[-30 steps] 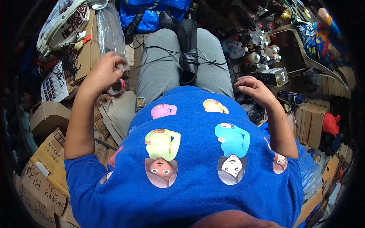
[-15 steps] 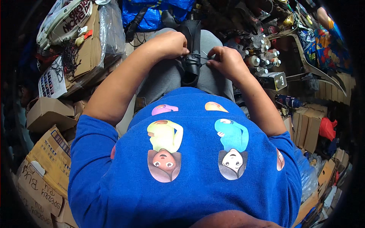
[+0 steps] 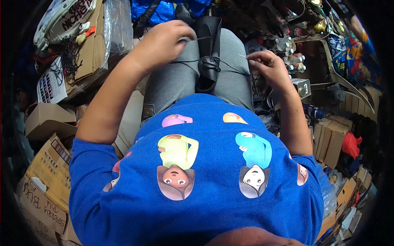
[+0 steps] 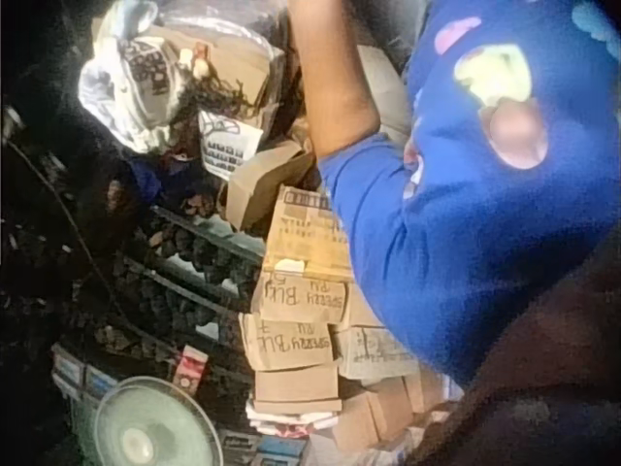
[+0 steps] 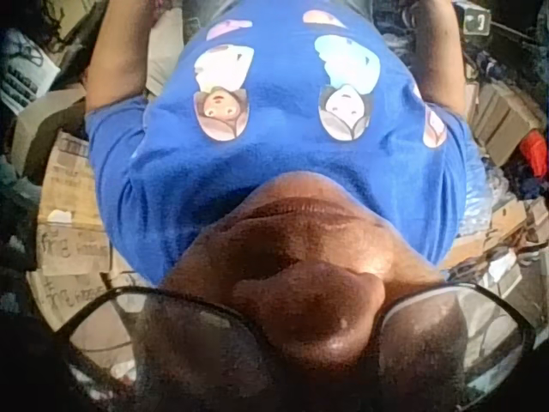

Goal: The person is lacing a pair of black leather boots.

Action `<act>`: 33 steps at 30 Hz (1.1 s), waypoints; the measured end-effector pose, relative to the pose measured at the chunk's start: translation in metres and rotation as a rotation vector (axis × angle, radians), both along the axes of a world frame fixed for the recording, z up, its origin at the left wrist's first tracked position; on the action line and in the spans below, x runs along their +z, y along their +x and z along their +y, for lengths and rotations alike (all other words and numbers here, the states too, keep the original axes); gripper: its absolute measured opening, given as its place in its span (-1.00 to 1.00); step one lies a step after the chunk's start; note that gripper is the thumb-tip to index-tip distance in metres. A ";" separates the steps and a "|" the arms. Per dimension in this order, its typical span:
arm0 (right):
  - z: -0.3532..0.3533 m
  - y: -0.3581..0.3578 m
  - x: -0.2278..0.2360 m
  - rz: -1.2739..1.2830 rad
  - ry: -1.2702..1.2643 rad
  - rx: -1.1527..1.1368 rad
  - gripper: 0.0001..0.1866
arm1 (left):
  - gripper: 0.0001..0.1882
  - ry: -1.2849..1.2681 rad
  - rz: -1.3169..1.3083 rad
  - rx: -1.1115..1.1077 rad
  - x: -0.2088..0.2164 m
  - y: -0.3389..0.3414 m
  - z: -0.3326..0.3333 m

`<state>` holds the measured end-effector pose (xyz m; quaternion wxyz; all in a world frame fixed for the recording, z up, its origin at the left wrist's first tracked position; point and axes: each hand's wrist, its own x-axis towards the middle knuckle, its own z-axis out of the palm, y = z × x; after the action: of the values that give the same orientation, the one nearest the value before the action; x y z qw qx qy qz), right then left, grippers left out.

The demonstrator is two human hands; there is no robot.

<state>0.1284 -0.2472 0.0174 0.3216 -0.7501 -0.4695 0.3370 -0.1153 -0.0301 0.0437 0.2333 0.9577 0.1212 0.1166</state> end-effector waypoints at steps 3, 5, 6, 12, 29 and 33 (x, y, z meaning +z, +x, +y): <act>0.018 -0.021 0.012 0.010 0.078 0.059 -0.83 | -0.73 -0.004 -0.100 -0.079 -0.009 0.030 -0.004; 0.026 -0.028 0.012 -0.036 0.075 0.118 -0.81 | -0.74 0.021 0.128 -0.046 -0.002 0.043 -0.006; 0.029 -0.031 0.012 -0.036 0.071 0.115 -0.81 | -0.74 0.017 0.128 -0.049 -0.004 0.044 -0.005; 0.038 -0.035 0.008 -0.135 0.037 0.160 -0.78 | -0.77 -0.099 -0.165 -0.110 -0.029 0.056 0.004; 0.046 -0.036 0.012 -0.108 0.017 0.162 -0.81 | -0.71 -0.506 0.319 -0.316 -0.016 0.072 0.028; 0.048 -0.036 0.011 -0.080 -0.005 0.148 -0.81 | -0.67 -0.518 0.312 -0.344 -0.020 0.073 0.032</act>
<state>0.0925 -0.1995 0.0287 0.2751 -0.7268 -0.5354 0.3309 -0.0423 0.0023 0.0233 0.4637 0.8793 0.0179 -0.1069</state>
